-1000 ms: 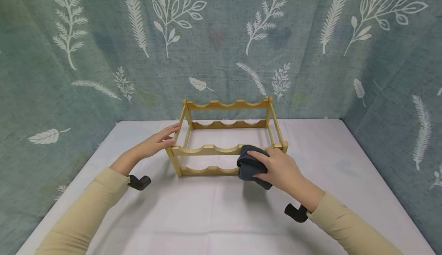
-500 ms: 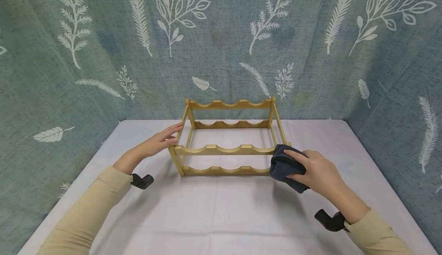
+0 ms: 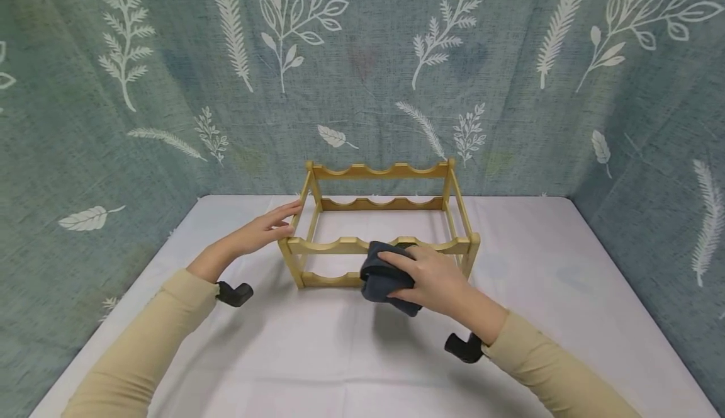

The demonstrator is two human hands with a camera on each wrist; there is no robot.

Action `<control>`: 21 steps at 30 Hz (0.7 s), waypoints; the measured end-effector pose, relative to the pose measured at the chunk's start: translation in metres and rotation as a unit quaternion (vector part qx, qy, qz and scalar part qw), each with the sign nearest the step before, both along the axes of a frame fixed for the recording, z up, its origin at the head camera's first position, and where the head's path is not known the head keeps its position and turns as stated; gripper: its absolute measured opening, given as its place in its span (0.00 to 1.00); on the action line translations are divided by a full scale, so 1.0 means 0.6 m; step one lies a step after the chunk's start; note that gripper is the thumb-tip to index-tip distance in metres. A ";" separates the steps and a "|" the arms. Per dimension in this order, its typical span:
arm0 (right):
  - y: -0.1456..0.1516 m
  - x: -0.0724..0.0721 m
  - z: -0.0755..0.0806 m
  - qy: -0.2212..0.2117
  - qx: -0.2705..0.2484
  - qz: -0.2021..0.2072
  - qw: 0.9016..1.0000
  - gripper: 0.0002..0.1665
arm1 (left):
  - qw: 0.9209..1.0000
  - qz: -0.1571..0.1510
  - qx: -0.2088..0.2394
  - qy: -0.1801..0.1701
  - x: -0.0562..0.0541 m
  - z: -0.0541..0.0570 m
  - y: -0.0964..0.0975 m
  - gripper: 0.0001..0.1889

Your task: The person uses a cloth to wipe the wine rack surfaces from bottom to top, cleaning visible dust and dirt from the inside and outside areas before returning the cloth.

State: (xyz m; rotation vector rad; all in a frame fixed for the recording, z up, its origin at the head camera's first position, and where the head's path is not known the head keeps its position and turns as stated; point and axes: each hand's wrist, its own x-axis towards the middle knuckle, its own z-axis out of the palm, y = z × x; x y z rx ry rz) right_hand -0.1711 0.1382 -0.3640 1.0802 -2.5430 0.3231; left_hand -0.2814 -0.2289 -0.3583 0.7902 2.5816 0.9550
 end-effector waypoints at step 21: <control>-0.268 -0.044 -0.024 -0.073 0.043 0.031 0.996 0.39 | 0.998 -0.025 -0.033 -0.056 -0.006 0.028 -0.002 0.36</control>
